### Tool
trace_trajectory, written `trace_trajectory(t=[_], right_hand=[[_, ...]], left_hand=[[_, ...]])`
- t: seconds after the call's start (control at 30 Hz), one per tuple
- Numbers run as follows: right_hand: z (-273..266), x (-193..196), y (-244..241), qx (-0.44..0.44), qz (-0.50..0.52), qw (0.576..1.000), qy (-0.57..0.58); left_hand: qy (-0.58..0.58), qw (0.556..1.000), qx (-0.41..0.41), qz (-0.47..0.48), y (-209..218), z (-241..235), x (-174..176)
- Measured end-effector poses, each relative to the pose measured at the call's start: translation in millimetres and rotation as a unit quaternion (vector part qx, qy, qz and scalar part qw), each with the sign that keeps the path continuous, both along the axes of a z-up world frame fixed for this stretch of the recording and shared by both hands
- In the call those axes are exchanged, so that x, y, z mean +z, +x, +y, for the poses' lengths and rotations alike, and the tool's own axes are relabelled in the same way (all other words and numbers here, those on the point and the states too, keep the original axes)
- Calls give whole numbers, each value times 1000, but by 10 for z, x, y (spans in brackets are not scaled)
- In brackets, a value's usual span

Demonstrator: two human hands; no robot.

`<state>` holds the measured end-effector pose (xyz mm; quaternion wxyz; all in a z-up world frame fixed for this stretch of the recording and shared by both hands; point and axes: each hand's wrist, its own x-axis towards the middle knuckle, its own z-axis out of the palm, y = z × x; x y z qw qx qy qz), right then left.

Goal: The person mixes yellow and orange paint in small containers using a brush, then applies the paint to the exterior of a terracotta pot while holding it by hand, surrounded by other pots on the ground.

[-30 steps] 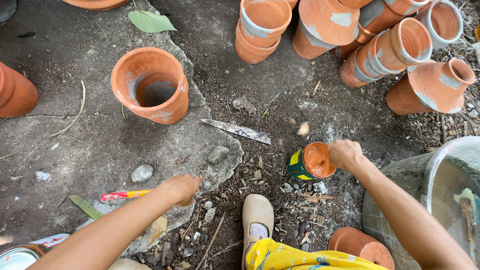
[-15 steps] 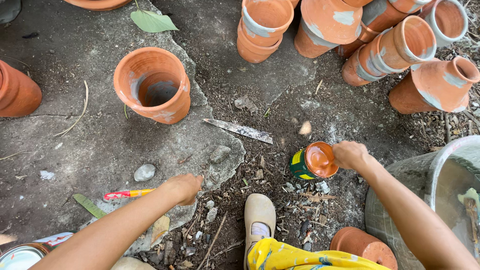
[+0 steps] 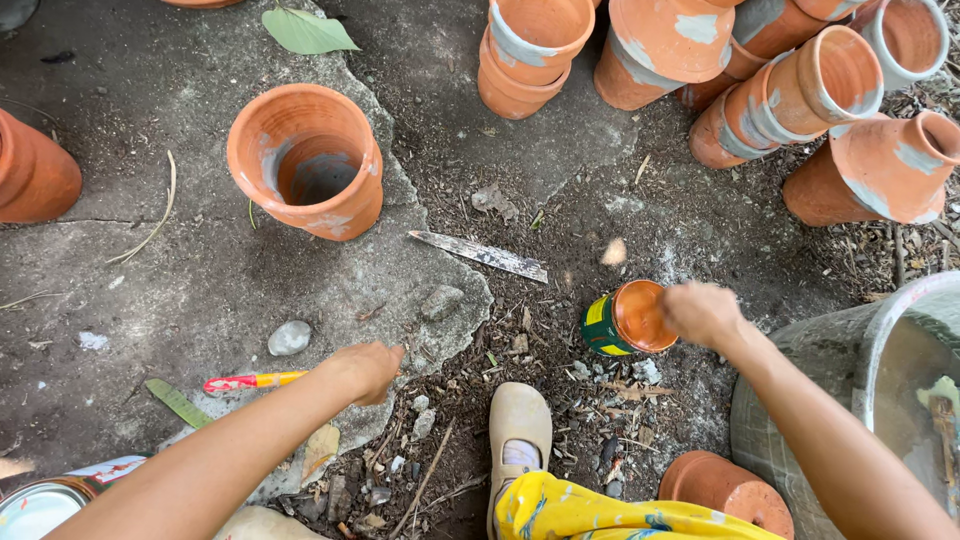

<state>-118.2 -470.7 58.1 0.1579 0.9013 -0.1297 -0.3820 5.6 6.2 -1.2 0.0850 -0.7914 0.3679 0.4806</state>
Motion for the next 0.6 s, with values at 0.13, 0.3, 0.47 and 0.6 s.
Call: trace_trajectory(t=[0.13,0.3,0.47,0.6], right_hand=[[37,-86,-23,52,-13,998,-45],[61,-40,61,26,-85,996,-11],[156,-118,131,19,57,998,-35],[13,-139,95,21,-29,997,-68]], left_hand=[[-30,1000,0,0,0,3,43],[2,1000,-7,2,-15,-30,31],[-11,1000,-3,-3,-3,-39,18],[-9,1000,-5,1,-21,-25,1]])
